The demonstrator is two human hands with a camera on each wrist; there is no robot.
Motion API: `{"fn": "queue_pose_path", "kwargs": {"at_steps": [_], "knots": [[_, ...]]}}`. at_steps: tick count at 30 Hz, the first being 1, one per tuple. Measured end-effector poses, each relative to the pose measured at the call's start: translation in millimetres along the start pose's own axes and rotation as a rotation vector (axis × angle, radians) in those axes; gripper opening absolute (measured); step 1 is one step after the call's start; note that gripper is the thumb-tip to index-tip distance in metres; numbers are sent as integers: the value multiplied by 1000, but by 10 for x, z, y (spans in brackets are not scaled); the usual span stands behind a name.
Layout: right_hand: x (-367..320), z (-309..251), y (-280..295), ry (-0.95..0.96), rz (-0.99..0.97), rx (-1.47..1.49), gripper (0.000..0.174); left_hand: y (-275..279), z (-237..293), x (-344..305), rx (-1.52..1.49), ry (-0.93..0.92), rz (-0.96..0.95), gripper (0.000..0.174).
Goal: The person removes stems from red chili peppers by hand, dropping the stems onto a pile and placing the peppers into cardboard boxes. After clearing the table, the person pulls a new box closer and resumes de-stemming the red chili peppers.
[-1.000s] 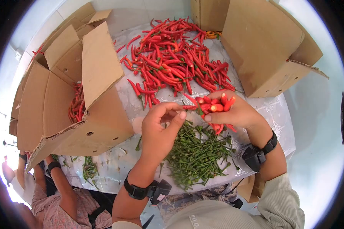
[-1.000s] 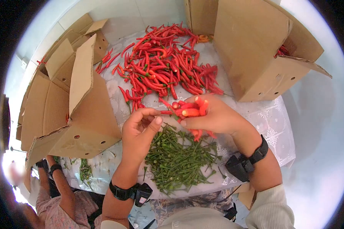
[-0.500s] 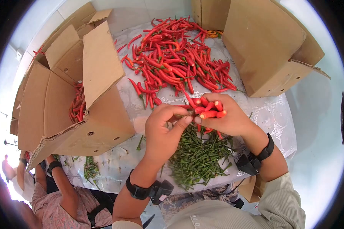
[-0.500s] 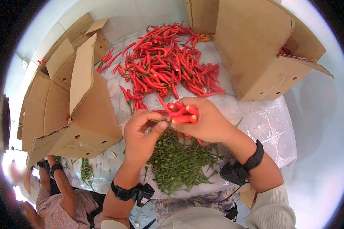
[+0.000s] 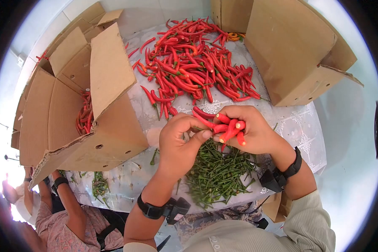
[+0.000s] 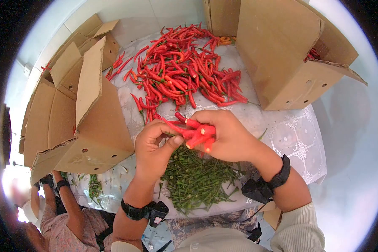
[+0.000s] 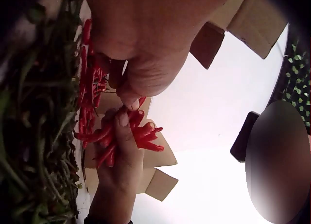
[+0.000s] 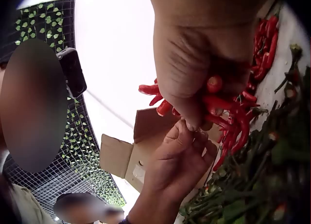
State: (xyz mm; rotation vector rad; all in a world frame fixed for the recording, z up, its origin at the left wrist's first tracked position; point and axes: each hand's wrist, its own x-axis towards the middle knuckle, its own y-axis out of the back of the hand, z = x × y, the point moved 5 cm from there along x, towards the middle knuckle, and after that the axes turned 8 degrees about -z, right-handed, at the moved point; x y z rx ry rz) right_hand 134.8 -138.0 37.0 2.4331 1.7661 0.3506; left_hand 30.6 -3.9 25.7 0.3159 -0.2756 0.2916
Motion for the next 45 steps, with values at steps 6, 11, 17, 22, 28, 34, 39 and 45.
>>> {"fn": "queue_pose_path", "kwargs": {"at_steps": [6, 11, 17, 22, 28, 34, 39, 45], "knots": [[-13, -24, 53, 35, -77, -45, 27, -47, -102, -5, -266, 86, -60, 10], [-8, 64, 321, -50, 158, 40, 29, 44, -129, -52, -271, 176, -6, 9], [70, 277, 442, -53, 389, -170, 36, 50, -117, -24, -42, 105, -10, 9], [254, 198, 136, 44, 187, -575, 47, 66, -190, -50, -79, 228, 64, 10], [291, 171, 68, 26, 125, -670, 50, 86, -209, -69, -120, 222, 107, 11], [247, 309, 272, 12, 346, -157, 35, 109, -216, -69, -174, 211, 144, 11], [123, 201, 148, -85, 195, 700, 32, -22, -172, -36, -148, 192, 29, 22], [123, 190, -40, -45, 214, 825, 32, -115, -185, -54, -206, 202, 37, 23]]}}
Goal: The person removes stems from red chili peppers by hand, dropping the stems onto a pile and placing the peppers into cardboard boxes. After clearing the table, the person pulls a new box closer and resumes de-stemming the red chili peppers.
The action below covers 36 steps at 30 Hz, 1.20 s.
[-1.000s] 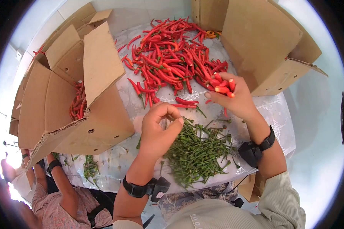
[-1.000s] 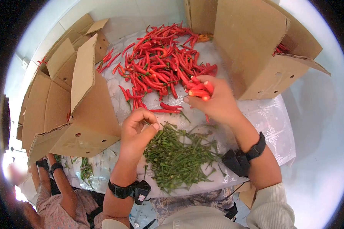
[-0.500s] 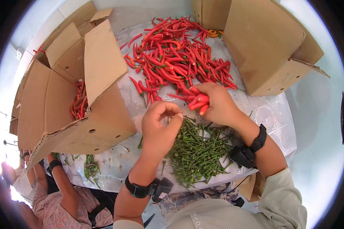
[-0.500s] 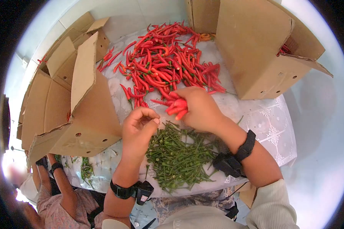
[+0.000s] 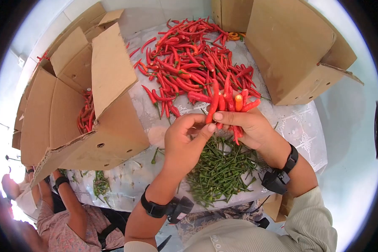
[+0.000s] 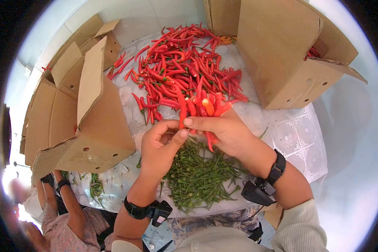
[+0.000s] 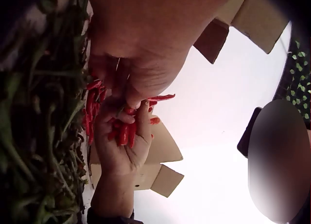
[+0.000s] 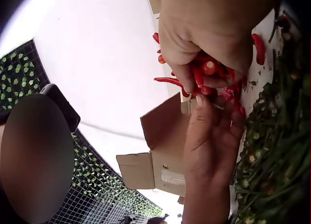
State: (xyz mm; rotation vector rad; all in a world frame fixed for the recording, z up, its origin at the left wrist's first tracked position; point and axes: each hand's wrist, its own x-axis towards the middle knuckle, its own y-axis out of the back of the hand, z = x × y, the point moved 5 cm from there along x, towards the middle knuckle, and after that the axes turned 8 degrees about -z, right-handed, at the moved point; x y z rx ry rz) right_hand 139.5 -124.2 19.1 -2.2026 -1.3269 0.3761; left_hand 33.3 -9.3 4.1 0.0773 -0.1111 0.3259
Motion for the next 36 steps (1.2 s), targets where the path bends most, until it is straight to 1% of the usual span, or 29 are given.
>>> {"fn": "queue_pose_path", "kwargs": {"at_steps": [2, 4, 5, 8, 9, 10, 12, 14, 16, 17, 19, 21, 24, 27, 31, 36], "knots": [[4, -6, 32, 59, 26, -33, 33, 14, -3, 0, -56, 11, 41, 23], [0, -67, 126, 65, 131, -93, 36, 29, 34, -2, -116, 32, 103, 23], [-4, -104, 172, 68, 184, -123, 37, 46, 19, -6, -58, 40, 108, 23], [-51, -285, 231, 271, 329, -323, 38, 113, 29, -22, 148, 40, 126, 21], [-87, -350, 250, 342, 402, -511, 33, 118, 108, -28, 238, 26, 135, 20], [-100, -386, 230, 367, 388, -603, 33, 122, 161, -31, 328, 11, 144, 19], [-135, -455, 169, 416, 359, -789, 33, 145, 161, -40, 374, -12, 168, 19], [-127, -361, 68, 457, 192, -781, 34, 135, 172, -45, 408, -38, 166, 18], [-116, -281, 4, 478, 36, -936, 37, 113, 188, -45, 432, -68, 142, 16], [-118, -243, -16, 478, -37, -1095, 39, 98, 213, -49, 445, -109, 138, 15], [-118, -199, -60, 479, -130, -1260, 44, 66, 268, -59, 468, -190, 129, 13], [-106, -191, -98, 487, -167, -1277, 48, 69, 280, -53, 486, -198, 116, 12], [-121, -214, -146, 495, -140, -1456, 49, 61, 305, -49, 512, -227, 110, 13], [-128, -243, -174, 590, -151, -1467, 49, 56, 334, -55, 574, -265, 126, 12], [-138, -262, -208, 569, -169, -1461, 46, 46, 375, -59, 678, -310, 122, 9], [-148, -277, -196, 536, -203, -1456, 47, 43, 372, -33, 601, -311, 47, 10]]}}
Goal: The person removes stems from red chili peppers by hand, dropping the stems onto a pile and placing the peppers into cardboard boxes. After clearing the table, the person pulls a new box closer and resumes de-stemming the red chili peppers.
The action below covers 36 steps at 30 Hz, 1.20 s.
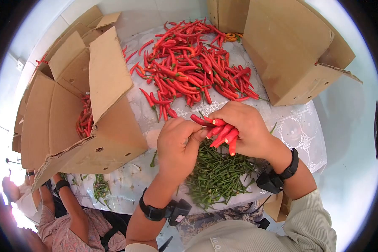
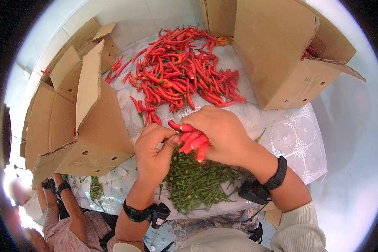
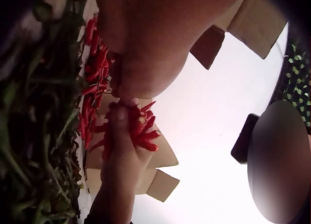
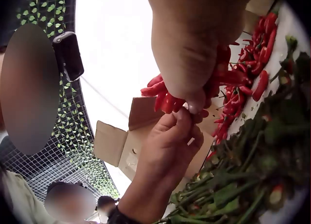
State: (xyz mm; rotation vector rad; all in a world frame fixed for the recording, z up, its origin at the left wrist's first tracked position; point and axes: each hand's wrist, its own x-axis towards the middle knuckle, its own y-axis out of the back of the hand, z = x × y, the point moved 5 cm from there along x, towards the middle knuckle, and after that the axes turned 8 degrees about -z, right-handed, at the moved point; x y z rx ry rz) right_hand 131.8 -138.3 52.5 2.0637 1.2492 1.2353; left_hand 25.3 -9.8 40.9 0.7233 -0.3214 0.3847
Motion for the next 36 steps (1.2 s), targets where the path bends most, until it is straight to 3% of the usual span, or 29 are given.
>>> {"fn": "queue_pose_path", "kwargs": {"at_steps": [6, 9, 12, 13, 15, 18, 19, 21, 23, 26, 28, 32, 34, 36], "knots": [[-23, 47, 57, -10, -59, 93, 49, -14, -33, 0, -129, 25, -113, 13], [-40, 98, 66, -33, -80, 238, 46, -24, -57, 1, -315, 44, -138, 14], [-87, 142, 55, -196, -44, 542, 39, -56, -155, -10, -507, 95, -108, 13], [-80, 122, 87, -212, -10, 599, 37, -69, -192, -14, -567, 117, -94, 12], [-73, 49, 200, -248, 70, 696, 31, -29, -223, -28, -371, 145, -26, 11], [-115, -125, 372, -209, 168, 653, 27, -35, -322, -39, -284, 132, 16, 10], [-108, -310, 507, -63, 259, 639, 25, -42, -341, -38, -284, 125, 15, 10], [-151, -431, 789, 30, 407, 795, 25, -41, -296, -21, -272, 101, 24, 10], [-241, -557, 1186, 118, 591, 614, 23, -35, -240, -37, -232, 83, 16, 9], [-205, -981, 1947, -69, 880, -108, 29, -41, -143, -43, -174, 53, -4, 7], [-75, -1004, 2336, -144, 1003, -114, 27, -53, -144, -52, -177, 59, -10, 5], [141, -409, 3026, -354, 735, -157, 41, -54, -212, -73, -220, 113, 21, 7], [290, -88, 3045, -664, 383, -281, 43, -40, -222, -61, -209, 94, 48, 8], [247, 390, 2980, -730, 319, -388, 43, -59, -268, -71, -225, 124, 40, 8]]}}
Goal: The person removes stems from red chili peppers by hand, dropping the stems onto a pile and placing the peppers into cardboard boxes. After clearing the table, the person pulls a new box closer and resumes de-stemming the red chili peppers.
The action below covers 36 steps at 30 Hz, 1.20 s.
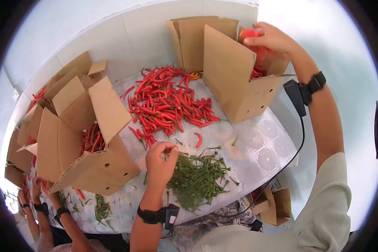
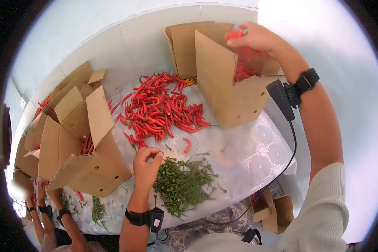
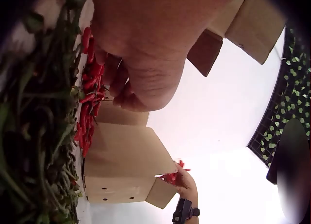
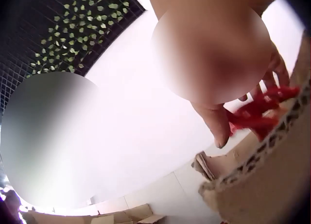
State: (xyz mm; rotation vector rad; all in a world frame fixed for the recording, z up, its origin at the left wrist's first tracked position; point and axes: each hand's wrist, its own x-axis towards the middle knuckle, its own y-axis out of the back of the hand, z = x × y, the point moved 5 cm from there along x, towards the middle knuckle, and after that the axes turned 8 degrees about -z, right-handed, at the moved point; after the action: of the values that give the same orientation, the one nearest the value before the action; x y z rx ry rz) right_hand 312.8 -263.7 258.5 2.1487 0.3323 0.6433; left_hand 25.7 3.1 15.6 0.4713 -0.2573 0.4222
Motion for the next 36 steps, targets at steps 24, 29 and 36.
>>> {"fn": "queue_pose_path", "kwargs": {"at_steps": [24, 29, 36], "knots": [[-177, -1215, -3292, 273, -543, -274, 89, 320, -244, 105, 476, 151, 352, 53], [-204, -1155, -3347, 366, -660, -346, 82, 300, -299, 143, 511, 175, 305, 65], [-561, -966, -3052, 597, -798, -71, 60, 163, -231, 135, 464, 105, 130, 67]]}}
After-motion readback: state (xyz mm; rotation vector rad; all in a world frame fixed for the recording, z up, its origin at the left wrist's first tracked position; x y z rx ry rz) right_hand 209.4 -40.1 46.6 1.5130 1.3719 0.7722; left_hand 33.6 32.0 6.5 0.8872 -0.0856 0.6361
